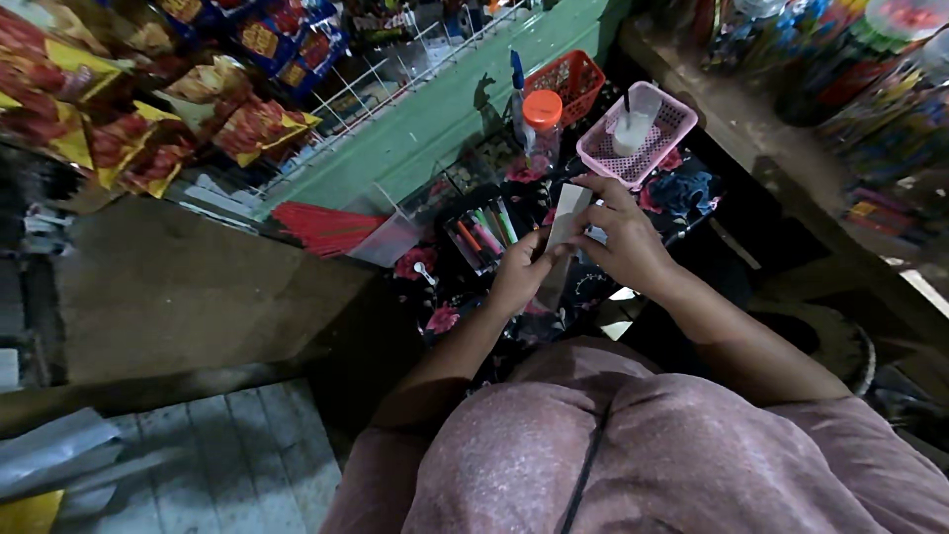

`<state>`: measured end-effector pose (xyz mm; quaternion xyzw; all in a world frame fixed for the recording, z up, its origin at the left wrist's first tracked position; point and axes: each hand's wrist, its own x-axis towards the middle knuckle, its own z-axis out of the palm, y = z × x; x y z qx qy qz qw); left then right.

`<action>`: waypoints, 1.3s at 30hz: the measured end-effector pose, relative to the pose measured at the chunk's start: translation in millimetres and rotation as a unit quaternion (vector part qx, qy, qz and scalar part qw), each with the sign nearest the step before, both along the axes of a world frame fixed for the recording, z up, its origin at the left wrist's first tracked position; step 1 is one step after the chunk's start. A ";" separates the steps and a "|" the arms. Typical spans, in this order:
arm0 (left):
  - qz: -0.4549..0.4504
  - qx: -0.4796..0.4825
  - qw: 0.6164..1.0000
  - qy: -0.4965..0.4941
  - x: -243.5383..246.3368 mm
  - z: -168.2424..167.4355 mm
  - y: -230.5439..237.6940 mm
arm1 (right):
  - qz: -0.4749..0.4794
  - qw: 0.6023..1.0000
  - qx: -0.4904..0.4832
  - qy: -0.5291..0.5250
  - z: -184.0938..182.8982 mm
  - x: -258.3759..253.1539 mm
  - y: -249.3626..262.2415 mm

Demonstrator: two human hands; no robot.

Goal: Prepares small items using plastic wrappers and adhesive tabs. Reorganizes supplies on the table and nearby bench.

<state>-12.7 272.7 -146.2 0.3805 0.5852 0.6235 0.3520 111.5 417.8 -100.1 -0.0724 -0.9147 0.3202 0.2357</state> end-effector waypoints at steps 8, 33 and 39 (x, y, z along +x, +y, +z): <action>0.039 0.023 0.998 -0.038 2.6 -0.5 -4.6 | -0.049 0.993 -0.109 0.002 -2.6 9.5 -2.2; 0.057 0.029 0.997 -0.049 33.9 0.7 -1.0 | -0.032 0.994 0.083 0.068 -16.3 19.6 -14.5; 0.064 -0.007 0.993 -0.101 32.3 6.6 0.8 | -0.038 0.960 0.253 0.117 -20.4 16.9 -15.0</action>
